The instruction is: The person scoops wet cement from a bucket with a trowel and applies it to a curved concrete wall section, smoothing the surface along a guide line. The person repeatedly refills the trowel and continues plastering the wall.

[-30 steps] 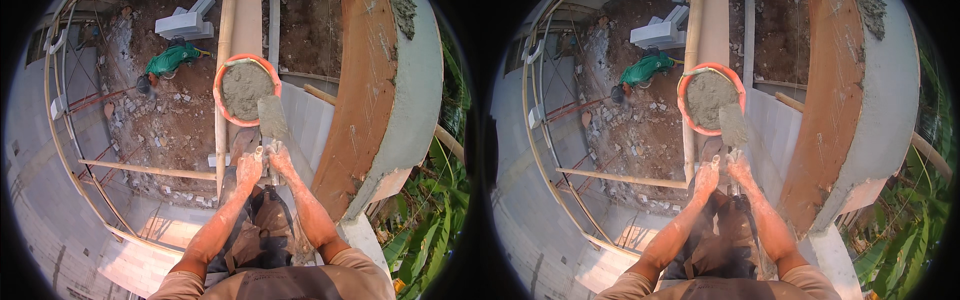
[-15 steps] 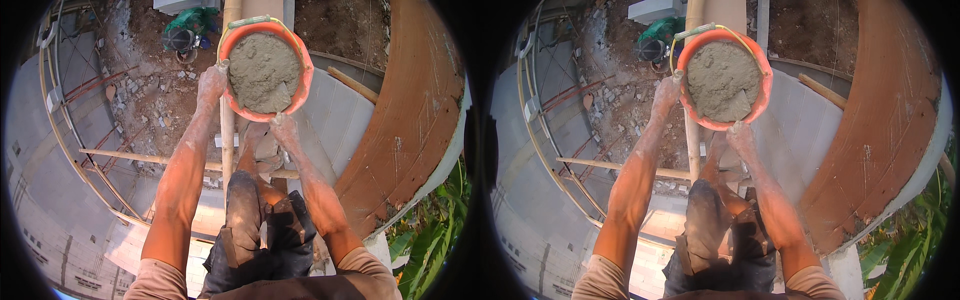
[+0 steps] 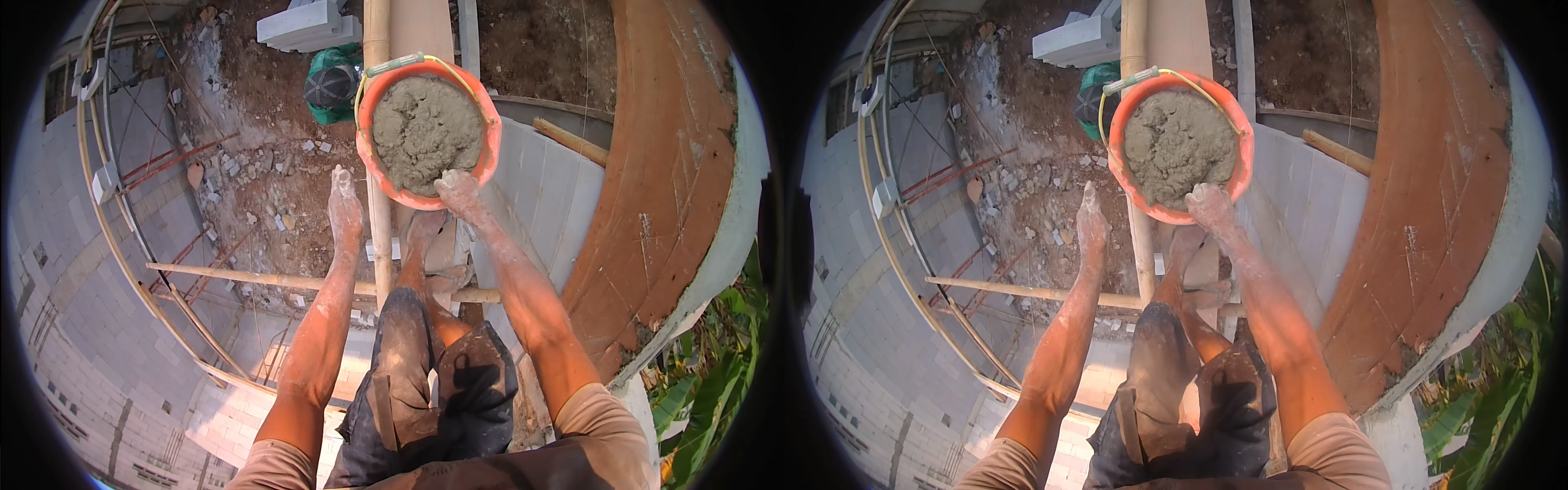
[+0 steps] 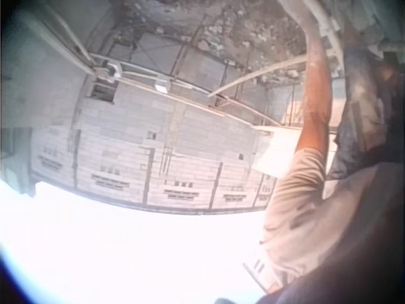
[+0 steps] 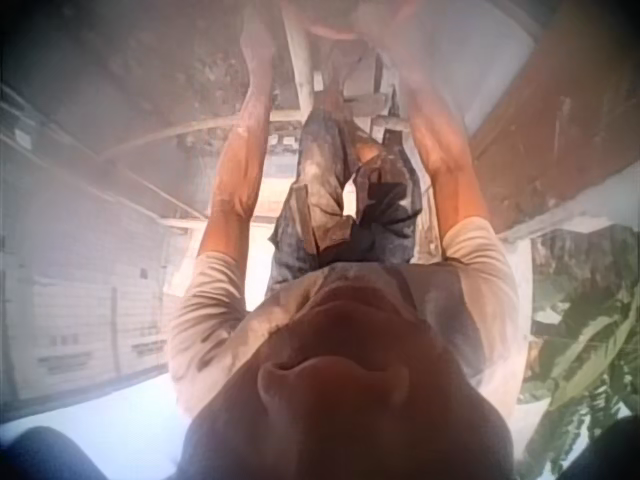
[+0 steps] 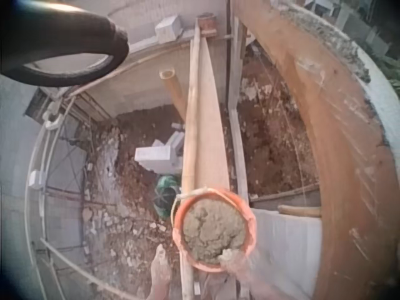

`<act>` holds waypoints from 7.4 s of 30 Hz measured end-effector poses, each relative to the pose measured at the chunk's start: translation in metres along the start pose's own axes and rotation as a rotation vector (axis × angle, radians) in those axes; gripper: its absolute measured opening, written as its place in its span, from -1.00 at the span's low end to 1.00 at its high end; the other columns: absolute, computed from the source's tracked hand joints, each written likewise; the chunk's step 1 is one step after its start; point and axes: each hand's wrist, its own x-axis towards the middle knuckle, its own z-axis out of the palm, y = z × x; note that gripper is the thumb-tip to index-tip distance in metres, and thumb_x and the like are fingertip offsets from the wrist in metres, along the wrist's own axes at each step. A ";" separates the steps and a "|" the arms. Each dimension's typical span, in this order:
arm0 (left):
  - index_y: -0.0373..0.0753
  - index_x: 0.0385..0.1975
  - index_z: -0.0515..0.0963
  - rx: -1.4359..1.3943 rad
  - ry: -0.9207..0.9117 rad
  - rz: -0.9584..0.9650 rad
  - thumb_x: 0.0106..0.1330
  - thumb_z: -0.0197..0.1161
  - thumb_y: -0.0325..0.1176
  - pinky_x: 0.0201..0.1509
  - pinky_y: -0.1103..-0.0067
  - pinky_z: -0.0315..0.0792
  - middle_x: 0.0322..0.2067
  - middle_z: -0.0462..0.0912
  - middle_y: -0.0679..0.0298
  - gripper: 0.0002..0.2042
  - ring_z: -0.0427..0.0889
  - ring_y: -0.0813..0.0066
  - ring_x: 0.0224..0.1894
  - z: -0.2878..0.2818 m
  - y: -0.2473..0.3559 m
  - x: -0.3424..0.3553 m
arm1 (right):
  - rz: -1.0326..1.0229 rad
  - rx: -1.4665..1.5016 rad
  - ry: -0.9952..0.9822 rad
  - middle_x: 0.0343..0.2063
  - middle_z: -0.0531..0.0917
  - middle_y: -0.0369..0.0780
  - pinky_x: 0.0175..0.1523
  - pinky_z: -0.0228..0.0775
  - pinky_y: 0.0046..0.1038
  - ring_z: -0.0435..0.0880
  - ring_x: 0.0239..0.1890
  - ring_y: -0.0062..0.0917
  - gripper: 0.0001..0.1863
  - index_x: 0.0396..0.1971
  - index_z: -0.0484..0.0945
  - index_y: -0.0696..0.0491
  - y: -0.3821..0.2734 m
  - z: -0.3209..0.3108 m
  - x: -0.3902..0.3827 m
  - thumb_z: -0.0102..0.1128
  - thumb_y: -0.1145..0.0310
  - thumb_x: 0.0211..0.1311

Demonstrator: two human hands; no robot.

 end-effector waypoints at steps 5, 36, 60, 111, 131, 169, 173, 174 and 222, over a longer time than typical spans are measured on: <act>-0.37 0.22 0.35 0.335 -0.268 -0.048 0.48 -0.13 0.01 0.42 0.33 0.07 0.27 0.28 -0.13 -0.44 0.22 0.02 0.36 -0.041 -0.022 -0.097 | 0.177 0.018 0.109 -0.44 0.64 0.12 -0.17 0.55 -0.15 0.70 -0.25 -0.07 -0.72 -0.28 0.35 0.32 -0.048 0.021 -0.002 0.03 0.36 0.21; -0.12 0.07 0.51 0.951 -0.756 0.286 0.18 0.29 -0.15 0.20 0.09 0.35 0.24 0.30 0.00 -0.55 0.24 -0.17 0.27 -0.093 0.095 -0.261 | 0.106 0.509 0.021 -0.34 0.63 0.01 -0.11 0.44 -0.20 0.62 -0.21 -0.09 -0.65 -0.23 0.48 0.20 -0.003 -0.012 -0.059 0.21 0.37 -0.06; -0.34 0.29 0.15 1.204 -0.803 0.385 0.16 0.25 0.10 -0.02 -0.04 0.44 0.26 0.19 -0.21 -0.18 0.34 -0.18 0.18 -0.137 0.132 -0.313 | 0.333 0.683 0.698 -0.57 0.52 -0.17 -0.51 0.40 -0.38 0.54 -0.60 -0.50 -0.80 -0.35 0.43 0.19 -0.037 -0.439 -0.296 0.01 0.39 0.05; -0.35 -0.09 0.57 0.774 -0.531 0.064 0.29 0.20 -0.07 0.03 0.28 0.45 -0.19 0.65 -0.09 -0.57 0.61 -0.05 -0.06 -0.321 0.146 -0.295 | 0.225 2.026 1.161 -0.45 0.46 -0.17 -0.65 0.46 -0.32 0.52 -0.62 -0.47 -0.70 -0.07 0.33 0.10 -0.098 -0.563 -0.149 -0.19 0.30 0.27; -0.36 -0.06 0.56 0.596 -0.567 0.076 0.30 0.18 -0.22 0.09 0.37 0.41 -0.13 0.65 -0.07 -0.65 0.61 0.06 -0.02 -0.270 0.248 -0.290 | 0.479 1.366 1.093 -0.55 0.52 -0.19 -0.63 0.43 -0.44 0.55 -0.68 -0.53 -0.68 -0.18 0.41 0.21 -0.100 -0.516 -0.224 -0.03 0.23 0.27; -0.27 -0.09 0.58 0.750 -0.655 0.204 0.30 0.17 -0.16 0.06 0.30 0.43 -0.12 0.64 -0.03 -0.67 0.59 -0.02 -0.02 -0.226 0.232 -0.294 | 0.544 1.132 0.958 -0.48 0.58 -0.06 -0.54 0.47 -0.33 0.63 -0.59 -0.36 -0.66 -0.29 0.41 0.23 -0.122 -0.479 -0.218 -0.03 0.18 0.29; -0.26 -0.07 0.58 0.994 -0.779 0.430 0.26 0.20 -0.15 0.12 0.24 0.39 -0.06 0.59 -0.04 -0.64 0.52 -0.12 0.00 -0.210 0.206 -0.302 | 0.333 0.504 1.267 -0.34 0.59 0.19 -0.11 0.42 0.02 0.57 -0.23 0.16 -0.58 -0.12 0.30 0.19 -0.095 -0.423 -0.134 0.08 0.14 0.27; -0.26 -0.05 0.57 1.089 -0.784 0.457 0.26 0.20 -0.14 0.15 0.22 0.37 0.00 0.55 -0.06 -0.63 0.48 -0.14 0.04 -0.207 0.213 -0.308 | 0.400 0.468 1.210 -0.35 0.61 0.15 -0.14 0.44 0.00 0.59 -0.23 0.11 -0.63 -0.13 0.32 0.18 -0.087 -0.420 -0.109 0.07 0.19 0.28; -0.10 -0.02 0.58 0.905 -0.661 0.083 0.18 0.26 -0.06 0.02 0.12 0.48 0.05 0.44 0.13 -0.59 0.38 -0.01 0.09 -0.068 0.087 -0.243 | -0.001 0.078 0.219 -0.50 0.59 -0.02 -0.27 0.51 -0.15 0.62 -0.40 -0.11 -0.81 -0.51 0.54 0.17 0.001 0.002 0.048 0.06 0.36 0.14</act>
